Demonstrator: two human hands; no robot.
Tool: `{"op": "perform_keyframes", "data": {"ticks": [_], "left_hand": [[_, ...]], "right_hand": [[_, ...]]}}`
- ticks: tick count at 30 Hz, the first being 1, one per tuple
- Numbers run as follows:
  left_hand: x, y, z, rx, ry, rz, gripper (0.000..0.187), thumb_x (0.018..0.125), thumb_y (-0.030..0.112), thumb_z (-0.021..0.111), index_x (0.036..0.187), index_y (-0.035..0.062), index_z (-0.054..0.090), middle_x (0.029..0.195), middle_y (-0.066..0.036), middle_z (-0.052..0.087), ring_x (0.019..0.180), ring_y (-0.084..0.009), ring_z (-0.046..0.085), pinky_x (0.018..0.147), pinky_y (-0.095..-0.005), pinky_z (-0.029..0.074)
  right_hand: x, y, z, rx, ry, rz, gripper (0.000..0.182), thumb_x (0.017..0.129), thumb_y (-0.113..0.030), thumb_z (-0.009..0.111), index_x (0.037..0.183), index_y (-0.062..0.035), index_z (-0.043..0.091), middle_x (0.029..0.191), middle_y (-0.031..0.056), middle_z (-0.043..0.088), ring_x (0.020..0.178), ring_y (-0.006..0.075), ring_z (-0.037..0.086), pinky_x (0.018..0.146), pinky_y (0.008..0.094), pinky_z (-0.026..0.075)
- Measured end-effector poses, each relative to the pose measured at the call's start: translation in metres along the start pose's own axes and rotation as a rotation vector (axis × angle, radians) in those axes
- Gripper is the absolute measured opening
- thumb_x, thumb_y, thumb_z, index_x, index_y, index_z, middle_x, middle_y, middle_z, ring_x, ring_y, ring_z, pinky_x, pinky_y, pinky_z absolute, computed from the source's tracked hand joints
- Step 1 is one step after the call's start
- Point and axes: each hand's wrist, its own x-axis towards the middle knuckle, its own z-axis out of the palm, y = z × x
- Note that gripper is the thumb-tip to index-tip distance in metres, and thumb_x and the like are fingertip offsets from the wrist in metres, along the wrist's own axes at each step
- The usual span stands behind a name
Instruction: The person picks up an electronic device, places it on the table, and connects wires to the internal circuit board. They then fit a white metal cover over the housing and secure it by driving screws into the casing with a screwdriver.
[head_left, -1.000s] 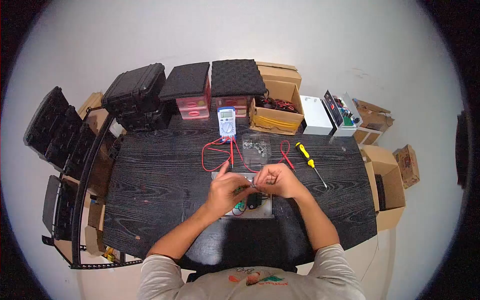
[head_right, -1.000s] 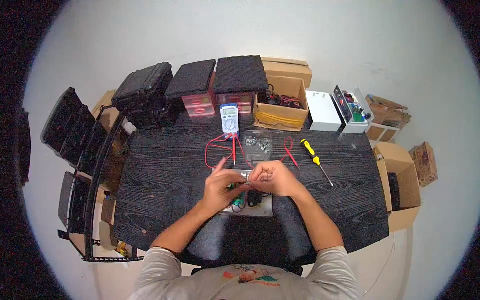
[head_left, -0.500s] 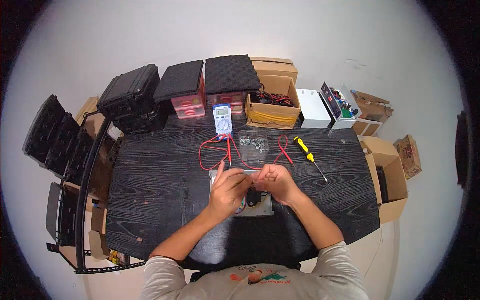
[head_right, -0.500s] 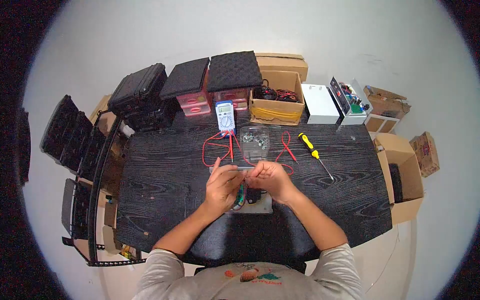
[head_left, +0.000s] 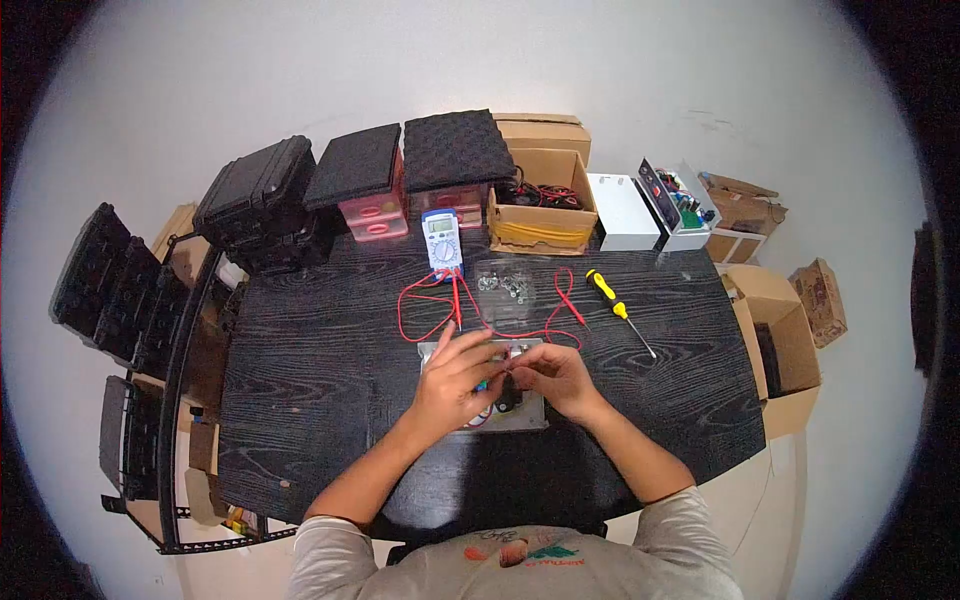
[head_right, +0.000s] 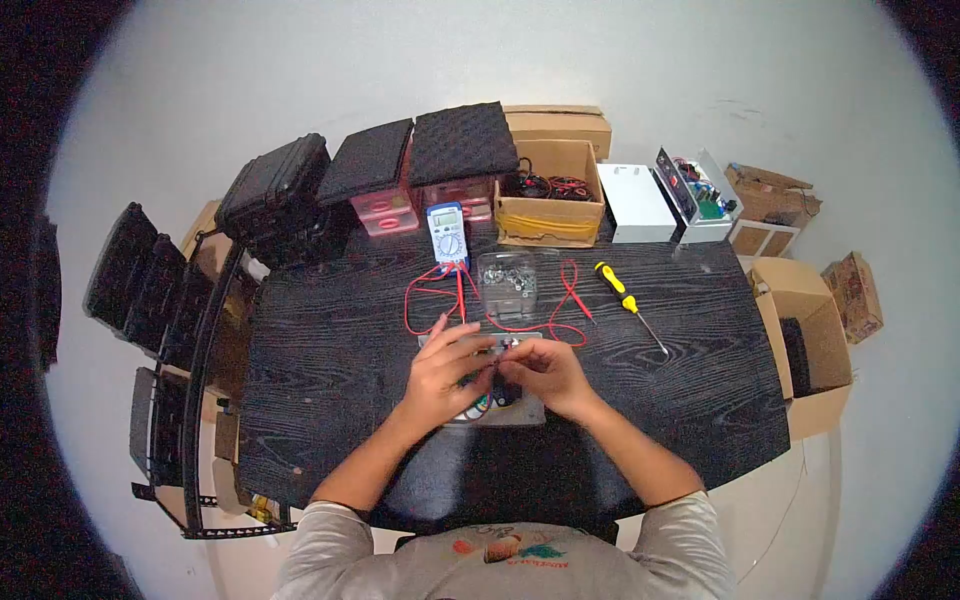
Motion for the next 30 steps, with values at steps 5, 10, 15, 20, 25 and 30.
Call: {"op": "perform_keyframes", "data": {"ticks": [5, 10, 15, 20, 25, 30], "left_hand": [[-0.004, -0.01, 0.013, 0.198, -0.183, -0.107, 0.018, 0.076, 0.017, 0.084, 0.093, 0.0132, 0.081, 0.136, -0.002, 0.067, 0.138, -0.0289, 0.053, 0.116, -0.0736, 0.027], [-0.004, -0.011, 0.021, 0.319, -0.368, -0.127, 0.014, 0.08, 0.025, 0.079, 0.09, 0.0156, 0.082, 0.147, -0.003, 0.058, 0.146, -0.0291, 0.042, 0.113, -0.0817, 0.02], [-0.008, -0.013, 0.027, 0.356, -0.365, -0.105, 0.011, 0.08, 0.024, 0.079, 0.088, 0.0176, 0.083, 0.148, -0.002, 0.056, 0.146, -0.0292, 0.042, 0.113, -0.0817, 0.02], [-0.01, -0.016, 0.031, 0.394, -0.405, -0.084, 0.013, 0.081, 0.025, 0.079, 0.091, 0.018, 0.083, 0.15, -0.002, 0.055, 0.146, -0.0291, 0.041, 0.113, -0.0812, 0.021], [-0.012, -0.016, 0.031, 0.374, -0.415, -0.113, 0.02, 0.08, 0.029, 0.081, 0.097, 0.0165, 0.083, 0.15, -0.004, 0.055, 0.146, -0.0284, 0.041, 0.115, -0.0789, 0.022], [-0.007, -0.009, 0.02, 0.349, -0.493, -0.153, 0.028, 0.079, 0.033, 0.082, 0.099, 0.0132, 0.083, 0.153, -0.006, 0.052, 0.147, -0.0286, 0.039, 0.115, -0.0776, 0.023]], "right_hand": [[-0.006, 0.004, -0.015, -0.749, 0.023, -0.257, 0.021, 0.087, -0.006, 0.078, 0.106, -0.0051, 0.07, 0.094, 0.0095, 0.071, 0.082, 0.0239, 0.071, 0.074, 0.0351, 0.056], [-0.002, 0.027, -0.025, -0.826, 0.001, -0.364, 0.022, 0.082, -0.007, 0.08, 0.102, -0.0057, 0.071, 0.096, 0.0122, 0.068, 0.089, 0.0317, 0.07, 0.078, 0.0389, 0.056], [-0.004, 0.023, -0.023, -0.867, -0.004, -0.313, 0.022, 0.084, -0.012, 0.079, 0.104, -0.0054, 0.072, 0.099, 0.0117, 0.069, 0.092, 0.0306, 0.07, 0.08, 0.0391, 0.056], [-0.005, 0.023, -0.023, -0.961, -0.024, -0.316, 0.026, 0.085, -0.015, 0.08, 0.109, -0.0063, 0.072, 0.103, 0.0111, 0.068, 0.094, 0.0309, 0.069, 0.082, 0.0403, 0.057], [-0.007, 0.018, -0.019, -1.008, -0.036, -0.307, 0.028, 0.086, -0.017, 0.08, 0.11, -0.0072, 0.072, 0.104, 0.0107, 0.065, 0.094, 0.0313, 0.069, 0.082, 0.0406, 0.057], [-0.008, 0.017, -0.017, -1.069, -0.046, -0.311, 0.027, 0.087, -0.019, 0.078, 0.111, -0.0079, 0.072, 0.102, 0.0103, 0.065, 0.095, 0.0314, 0.069, 0.08, 0.0413, 0.057]]}}
